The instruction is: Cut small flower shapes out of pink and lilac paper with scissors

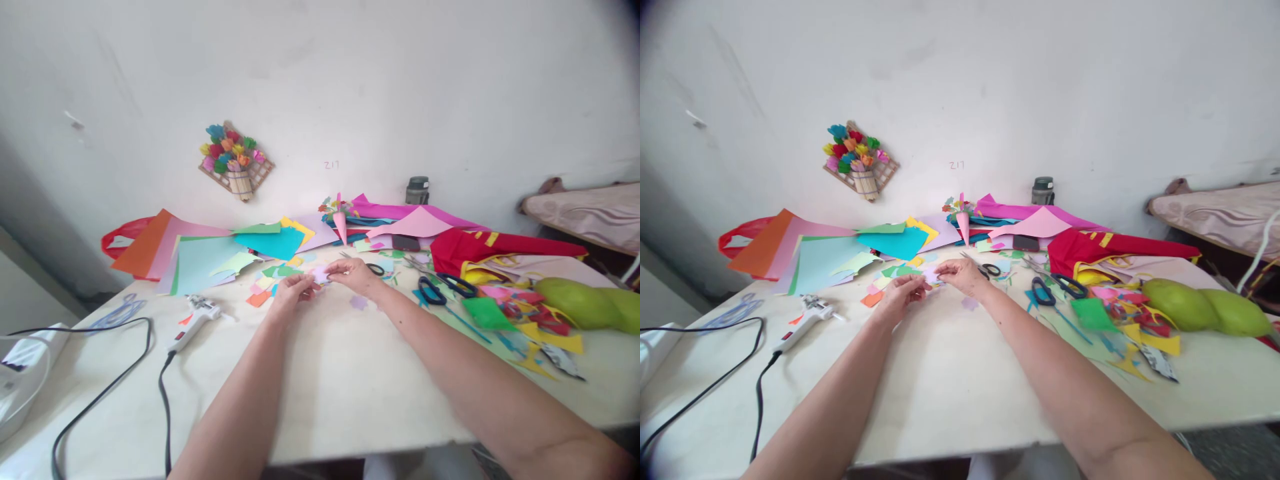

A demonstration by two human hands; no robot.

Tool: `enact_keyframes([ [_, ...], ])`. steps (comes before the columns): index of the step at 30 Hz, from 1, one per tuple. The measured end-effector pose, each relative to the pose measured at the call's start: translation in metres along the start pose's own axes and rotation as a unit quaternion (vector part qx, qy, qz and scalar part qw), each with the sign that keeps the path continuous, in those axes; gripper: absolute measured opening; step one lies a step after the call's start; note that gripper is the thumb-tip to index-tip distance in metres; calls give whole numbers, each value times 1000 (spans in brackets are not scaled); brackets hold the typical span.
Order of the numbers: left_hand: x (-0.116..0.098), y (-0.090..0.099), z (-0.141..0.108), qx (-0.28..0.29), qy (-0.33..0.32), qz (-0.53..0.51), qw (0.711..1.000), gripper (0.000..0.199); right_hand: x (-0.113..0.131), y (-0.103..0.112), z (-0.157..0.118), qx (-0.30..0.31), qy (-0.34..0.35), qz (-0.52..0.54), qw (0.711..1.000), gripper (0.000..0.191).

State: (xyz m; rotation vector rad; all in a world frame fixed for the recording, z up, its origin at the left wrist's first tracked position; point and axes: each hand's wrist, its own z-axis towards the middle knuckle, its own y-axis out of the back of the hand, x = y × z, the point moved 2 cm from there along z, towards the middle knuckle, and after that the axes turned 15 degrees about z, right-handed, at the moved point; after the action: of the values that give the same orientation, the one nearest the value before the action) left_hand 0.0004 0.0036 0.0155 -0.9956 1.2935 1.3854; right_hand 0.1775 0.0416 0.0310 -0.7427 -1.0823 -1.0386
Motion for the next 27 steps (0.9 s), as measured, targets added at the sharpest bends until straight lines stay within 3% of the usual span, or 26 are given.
enact_keyframes([
  [8, -4, 0, -2, 12, -25, 11, 1000, 30, 4, -3, 0, -2, 31, -67, 997, 22],
  [14, -4, -1, -2, 12, -7, 0, 1000, 39, 3, 0, 1, -22, 71, -73, 995, 2],
  [20, 2, 7, 6, -58, 30, -35, 997, 52, -1, 6, 0, -36, -98, -12, 994, 12],
  [27, 1, 6, 3, -49, 10, 33, 998, 45, -4, 7, -3, -6, -179, 58, 982, 10],
])
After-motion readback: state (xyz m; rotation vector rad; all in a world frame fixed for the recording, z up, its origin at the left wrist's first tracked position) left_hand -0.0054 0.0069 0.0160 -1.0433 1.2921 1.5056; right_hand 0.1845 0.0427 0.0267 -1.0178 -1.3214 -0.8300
